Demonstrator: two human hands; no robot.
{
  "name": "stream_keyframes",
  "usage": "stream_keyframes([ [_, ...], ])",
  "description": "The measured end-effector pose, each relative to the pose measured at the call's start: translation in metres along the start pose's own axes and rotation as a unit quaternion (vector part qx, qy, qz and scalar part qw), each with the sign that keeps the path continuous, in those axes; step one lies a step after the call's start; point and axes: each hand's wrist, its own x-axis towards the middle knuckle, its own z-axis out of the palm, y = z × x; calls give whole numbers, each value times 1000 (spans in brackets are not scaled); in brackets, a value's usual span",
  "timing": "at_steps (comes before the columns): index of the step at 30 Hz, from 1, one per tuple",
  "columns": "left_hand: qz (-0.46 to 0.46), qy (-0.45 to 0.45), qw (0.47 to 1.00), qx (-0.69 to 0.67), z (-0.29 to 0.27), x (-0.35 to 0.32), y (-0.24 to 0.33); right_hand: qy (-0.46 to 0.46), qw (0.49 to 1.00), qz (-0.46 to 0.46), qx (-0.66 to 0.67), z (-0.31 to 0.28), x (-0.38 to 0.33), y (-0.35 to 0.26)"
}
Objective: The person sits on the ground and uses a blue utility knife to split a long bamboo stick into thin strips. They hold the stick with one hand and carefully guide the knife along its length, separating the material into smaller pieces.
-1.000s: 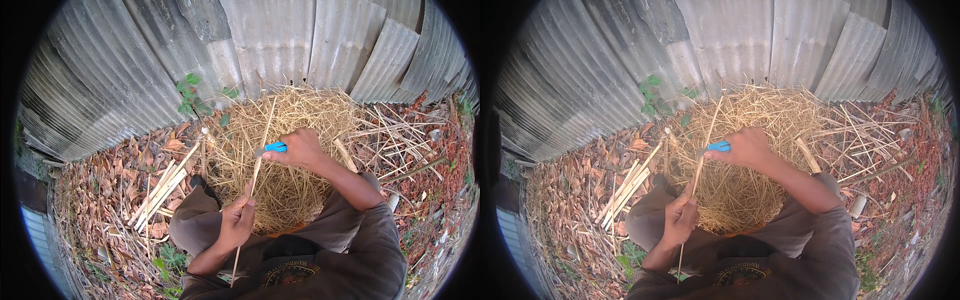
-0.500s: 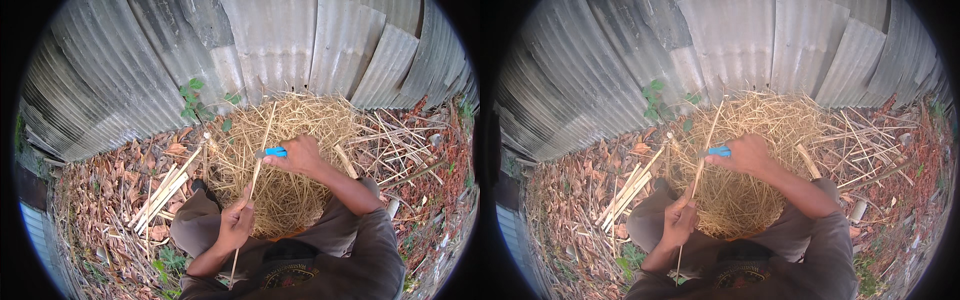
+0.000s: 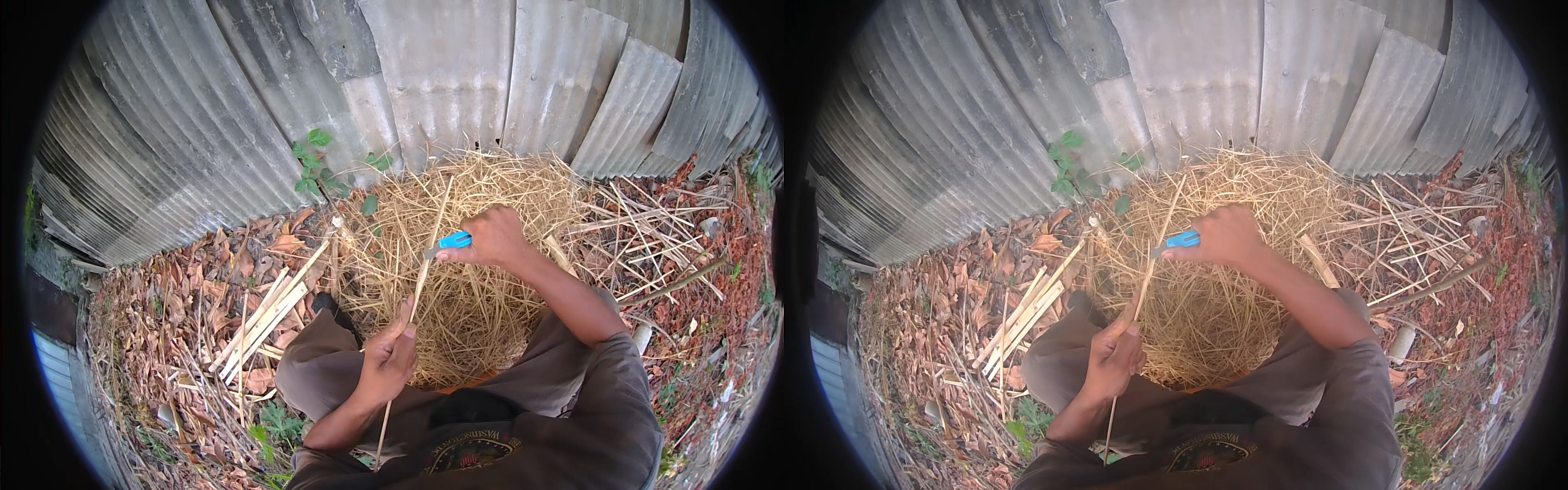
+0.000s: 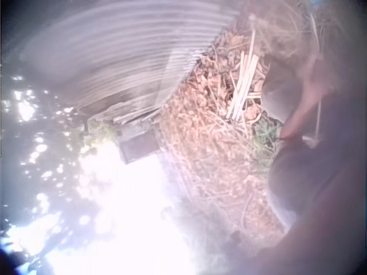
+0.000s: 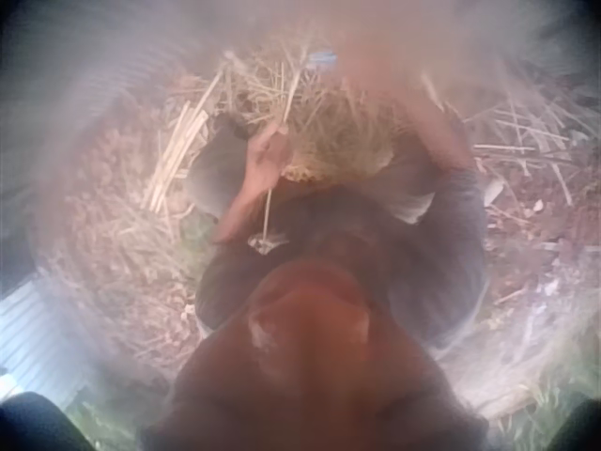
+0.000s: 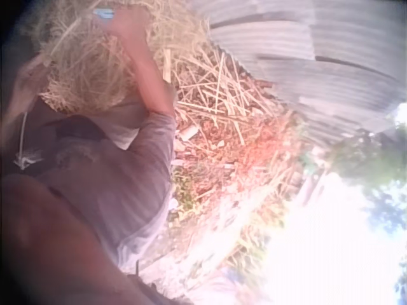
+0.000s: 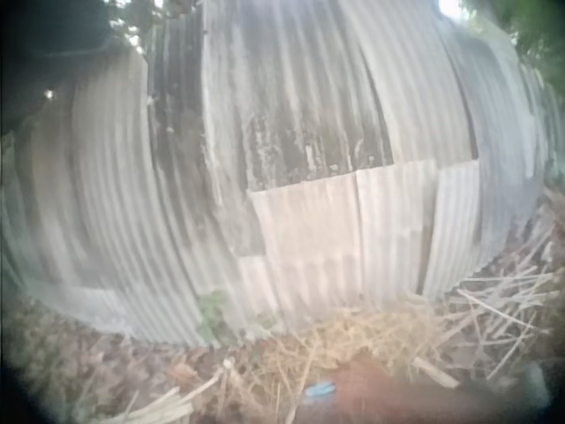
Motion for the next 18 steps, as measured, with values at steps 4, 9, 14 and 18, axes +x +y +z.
stream_keyframes([
  [4, -2, 2, 1000, -3, 8, 14, 4, 23, 999, -1, -27, 30, 16, 23],
  [9, -24, 5, 1000, -15, 5, -27, -4, 68, 916, 394, 20, 6, 22, 177],
  [14, -17, -13, 993, -116, -3, -20, -13, -25, 923, 341, 178, 24, -5, 102],
  [18, -26, -24, 991, -129, -2, -18, -15, -14, 885, 196, 422, 14, -23, 24],
])
